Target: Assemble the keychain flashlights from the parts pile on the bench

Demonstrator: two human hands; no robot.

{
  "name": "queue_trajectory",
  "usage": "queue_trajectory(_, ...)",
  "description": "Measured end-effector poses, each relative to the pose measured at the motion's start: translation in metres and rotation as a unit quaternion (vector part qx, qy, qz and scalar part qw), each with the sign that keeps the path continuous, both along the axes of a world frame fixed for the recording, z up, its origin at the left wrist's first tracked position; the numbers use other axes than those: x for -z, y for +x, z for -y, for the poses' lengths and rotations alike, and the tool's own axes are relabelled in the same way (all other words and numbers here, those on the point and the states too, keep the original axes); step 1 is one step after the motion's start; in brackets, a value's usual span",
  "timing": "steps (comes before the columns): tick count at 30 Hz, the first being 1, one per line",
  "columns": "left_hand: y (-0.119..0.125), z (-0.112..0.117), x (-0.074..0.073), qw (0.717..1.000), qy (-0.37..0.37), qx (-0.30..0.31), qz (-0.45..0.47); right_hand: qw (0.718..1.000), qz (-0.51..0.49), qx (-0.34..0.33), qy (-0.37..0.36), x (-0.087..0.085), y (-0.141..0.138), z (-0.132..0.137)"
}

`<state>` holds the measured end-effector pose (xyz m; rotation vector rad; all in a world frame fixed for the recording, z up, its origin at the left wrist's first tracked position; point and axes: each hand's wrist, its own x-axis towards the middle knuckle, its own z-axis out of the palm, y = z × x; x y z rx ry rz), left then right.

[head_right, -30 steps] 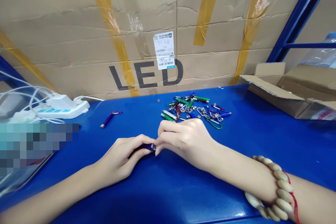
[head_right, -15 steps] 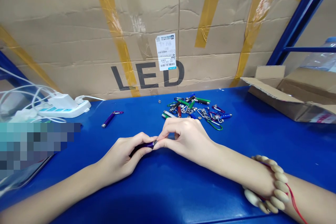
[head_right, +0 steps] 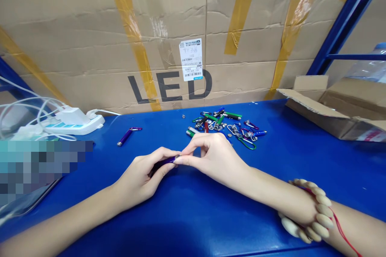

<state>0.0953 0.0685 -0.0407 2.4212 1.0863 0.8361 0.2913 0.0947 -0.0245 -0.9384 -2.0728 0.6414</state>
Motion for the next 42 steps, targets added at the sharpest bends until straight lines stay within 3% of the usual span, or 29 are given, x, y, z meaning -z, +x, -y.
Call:
queue_trajectory(6, 0.001, -0.003, 0.0, 1.0, 0.005, -0.007, 0.024, 0.999, -0.014, -0.013, -0.033, -0.002, 0.001, 0.0)
queue_trajectory(21, 0.004, -0.005, -0.003, 0.998, -0.026, -0.013, 0.056, 0.998, 0.049, -0.001, 0.051, 0.001, -0.001, 0.0)
queue_trajectory(24, 0.005, -0.006, -0.006, 0.991, -0.082, -0.043, 0.1, 0.995, 0.066, 0.006, 0.069, 0.001, 0.001, -0.002)
queue_trajectory(27, 0.005, -0.009, -0.006, 0.959, -0.179, -0.104, 0.194, 0.985, 0.086, 0.046, 0.143, -0.006, 0.009, -0.01)
queue_trajectory(31, 0.002, -0.015, -0.003, 0.935, -0.214, -0.123, 0.257, 0.933, 0.192, 0.212, 0.217, -0.024, 0.027, -0.021)
queue_trajectory(34, 0.001, -0.017, -0.002, 0.932, -0.212, -0.127, 0.264, 0.862, 0.364, 0.319, 0.152, -0.032, 0.04, -0.027)
queue_trajectory(37, 0.001, -0.017, -0.003, 0.933, -0.21, -0.131, 0.261, 0.781, 0.495, 0.378, 0.043, -0.035, 0.052, -0.034)
queue_trajectory(39, 0.002, -0.017, -0.005, 0.932, -0.211, -0.132, 0.262, 0.758, 0.514, 0.401, 0.01, -0.036, 0.061, -0.042)
queue_trajectory(42, 0.003, -0.017, -0.006, 0.931, -0.21, -0.136, 0.267, 0.749, 0.512, 0.421, -0.015, -0.036, 0.071, -0.055)
